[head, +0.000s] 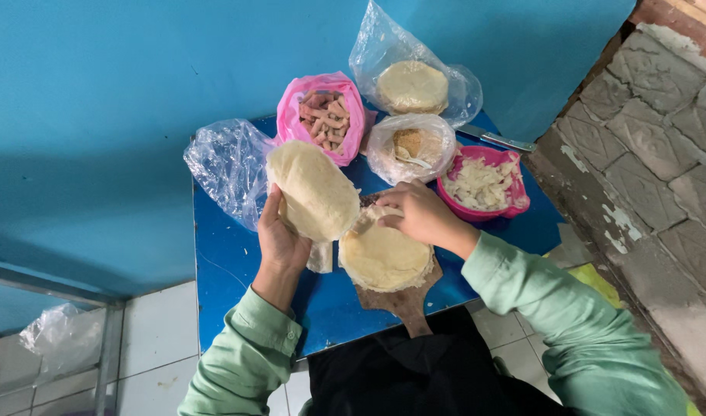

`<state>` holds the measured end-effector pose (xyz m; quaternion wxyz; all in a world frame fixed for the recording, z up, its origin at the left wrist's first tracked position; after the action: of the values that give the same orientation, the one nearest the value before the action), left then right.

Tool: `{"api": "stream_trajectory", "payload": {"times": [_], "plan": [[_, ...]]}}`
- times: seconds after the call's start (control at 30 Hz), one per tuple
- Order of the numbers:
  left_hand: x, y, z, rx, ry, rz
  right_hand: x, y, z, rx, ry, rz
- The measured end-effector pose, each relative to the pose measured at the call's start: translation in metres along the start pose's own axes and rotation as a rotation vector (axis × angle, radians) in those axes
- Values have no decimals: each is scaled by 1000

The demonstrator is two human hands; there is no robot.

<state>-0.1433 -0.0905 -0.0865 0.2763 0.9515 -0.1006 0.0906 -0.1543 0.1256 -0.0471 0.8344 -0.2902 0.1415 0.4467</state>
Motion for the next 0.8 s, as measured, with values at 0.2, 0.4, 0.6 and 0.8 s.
{"api": "stream_trajectory", "payload": {"times": [0.2, 0.4, 0.6, 0.8], "plan": [[0, 0, -1, 21, -25, -5, -5, 17, -15, -146, -73, -148], [-2, 0, 1, 27, -30, -13, -7, 21, -16, -245, -64, -212], [-3, -1, 4, 2, -4, -3, -8, 19, -13, -207, -3, -169], [-1, -2, 4, -20, 24, 18, -10, 10, -12, -158, -31, -155]]}}
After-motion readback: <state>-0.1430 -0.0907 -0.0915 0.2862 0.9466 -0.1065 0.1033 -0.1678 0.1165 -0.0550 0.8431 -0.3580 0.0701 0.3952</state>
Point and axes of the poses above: each hand's wrist, its own x-axis away from the middle knuckle, its own z-axis out of the back of the hand, y = z × x, the point moved 8 cm from there along -x, towards the middle knuckle, and after that the axes turned 10 degrees about z, right-handed, at the moved point
